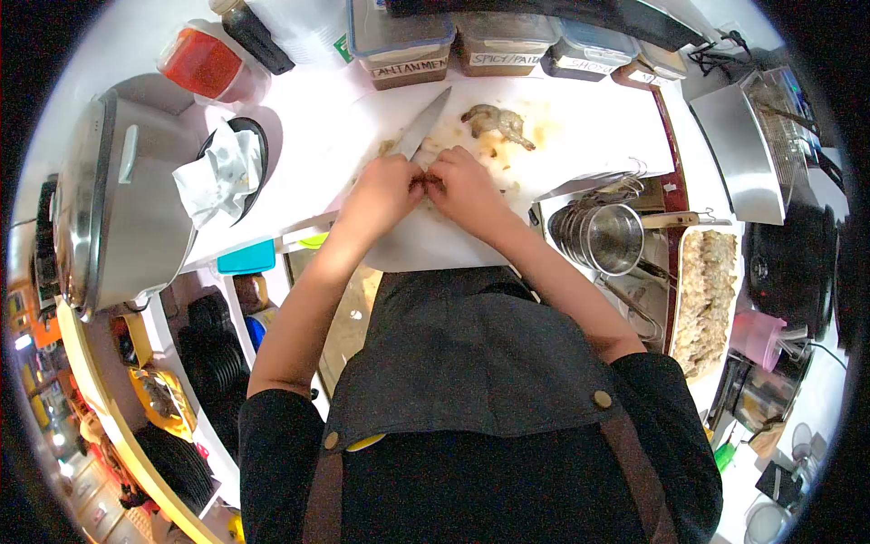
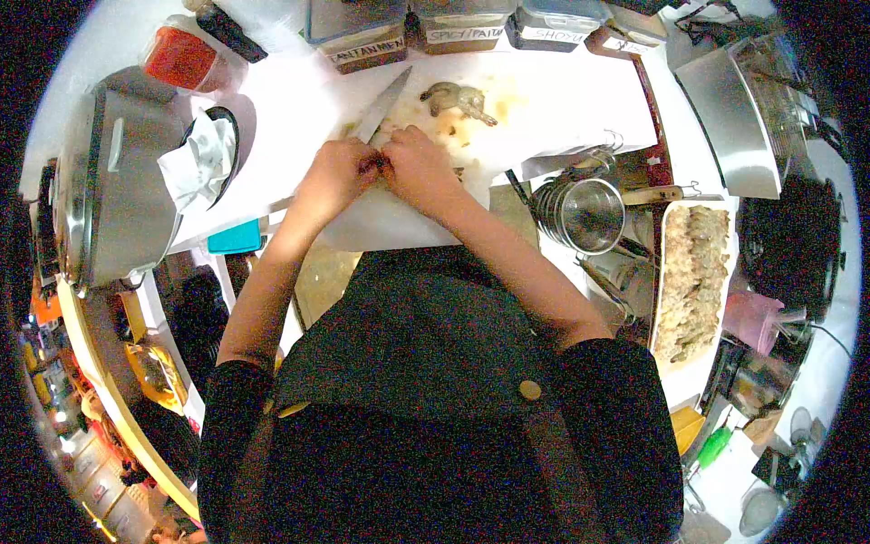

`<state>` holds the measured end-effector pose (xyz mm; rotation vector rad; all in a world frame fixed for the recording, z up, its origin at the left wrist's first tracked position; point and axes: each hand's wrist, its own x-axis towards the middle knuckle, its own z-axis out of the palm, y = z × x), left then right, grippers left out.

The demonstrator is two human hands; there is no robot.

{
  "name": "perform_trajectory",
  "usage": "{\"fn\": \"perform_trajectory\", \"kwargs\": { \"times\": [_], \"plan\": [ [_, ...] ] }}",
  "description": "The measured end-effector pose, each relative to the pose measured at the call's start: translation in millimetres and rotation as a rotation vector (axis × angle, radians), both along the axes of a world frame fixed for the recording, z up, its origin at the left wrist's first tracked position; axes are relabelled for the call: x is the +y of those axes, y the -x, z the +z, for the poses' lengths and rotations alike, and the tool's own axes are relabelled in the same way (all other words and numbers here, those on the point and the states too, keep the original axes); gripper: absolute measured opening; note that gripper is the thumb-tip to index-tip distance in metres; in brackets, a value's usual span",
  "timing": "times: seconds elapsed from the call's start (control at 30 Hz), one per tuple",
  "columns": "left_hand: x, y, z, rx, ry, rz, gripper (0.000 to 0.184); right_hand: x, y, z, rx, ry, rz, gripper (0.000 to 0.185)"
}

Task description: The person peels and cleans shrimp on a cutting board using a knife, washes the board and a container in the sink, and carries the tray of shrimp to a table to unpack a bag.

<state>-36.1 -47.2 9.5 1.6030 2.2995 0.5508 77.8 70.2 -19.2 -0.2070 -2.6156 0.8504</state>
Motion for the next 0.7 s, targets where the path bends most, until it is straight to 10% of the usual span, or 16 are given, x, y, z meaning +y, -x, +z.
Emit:
{"fn": "perform_trajectory", "kwargs": {
  "times": [0.7],
  "plan": [
    [12.1, -7.8, 5.7, -0.023, -0.048, -0.206, 0.014, 4.8, -32.9, 0.9, 0.055, 0.086, -0.099, 0.01]
  ]
}}
